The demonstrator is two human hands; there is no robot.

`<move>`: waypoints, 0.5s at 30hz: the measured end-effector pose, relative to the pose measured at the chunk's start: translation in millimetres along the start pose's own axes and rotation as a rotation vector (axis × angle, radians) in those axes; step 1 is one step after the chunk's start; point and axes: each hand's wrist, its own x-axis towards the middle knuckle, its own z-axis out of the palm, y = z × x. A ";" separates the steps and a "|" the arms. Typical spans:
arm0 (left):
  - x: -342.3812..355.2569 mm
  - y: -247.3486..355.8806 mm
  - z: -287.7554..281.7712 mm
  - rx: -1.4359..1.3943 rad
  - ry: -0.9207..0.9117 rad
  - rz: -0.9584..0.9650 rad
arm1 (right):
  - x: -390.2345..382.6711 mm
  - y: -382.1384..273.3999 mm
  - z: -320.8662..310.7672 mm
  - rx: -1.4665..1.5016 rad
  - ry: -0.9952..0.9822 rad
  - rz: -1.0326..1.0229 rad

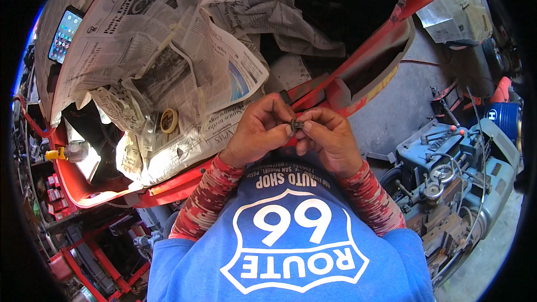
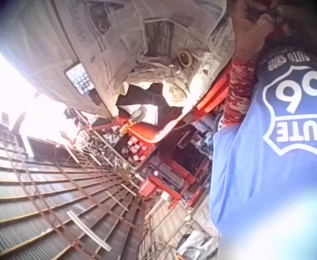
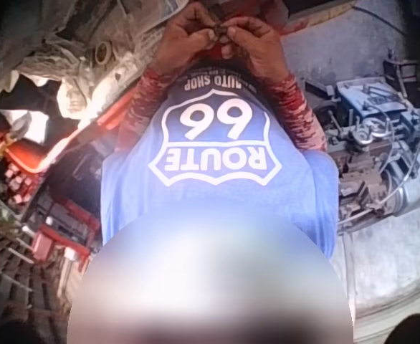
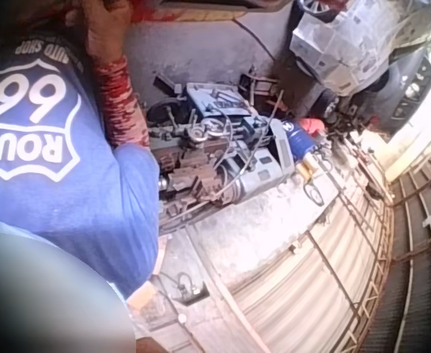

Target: The person positions a red car bumper onto the front of a vehicle, aligns it, and secures it using multiple clips. They use a portable work light to inspect the fit and then remove the bumper to adjust the clips before repositioning it again.

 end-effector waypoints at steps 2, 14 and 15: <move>1.0 0.3 2.5 0.016 -0.006 0.014 | 0.4 2.5 0.3 0.006 0.008 -0.005; -4.6 -0.7 1.8 0.087 -0.048 -0.146 | -8.0 -0.3 -9.6 -0.210 0.005 0.023; -3.3 -1.7 2.3 0.084 -0.050 -0.151 | -7.0 -0.6 -11.9 -0.208 0.012 0.039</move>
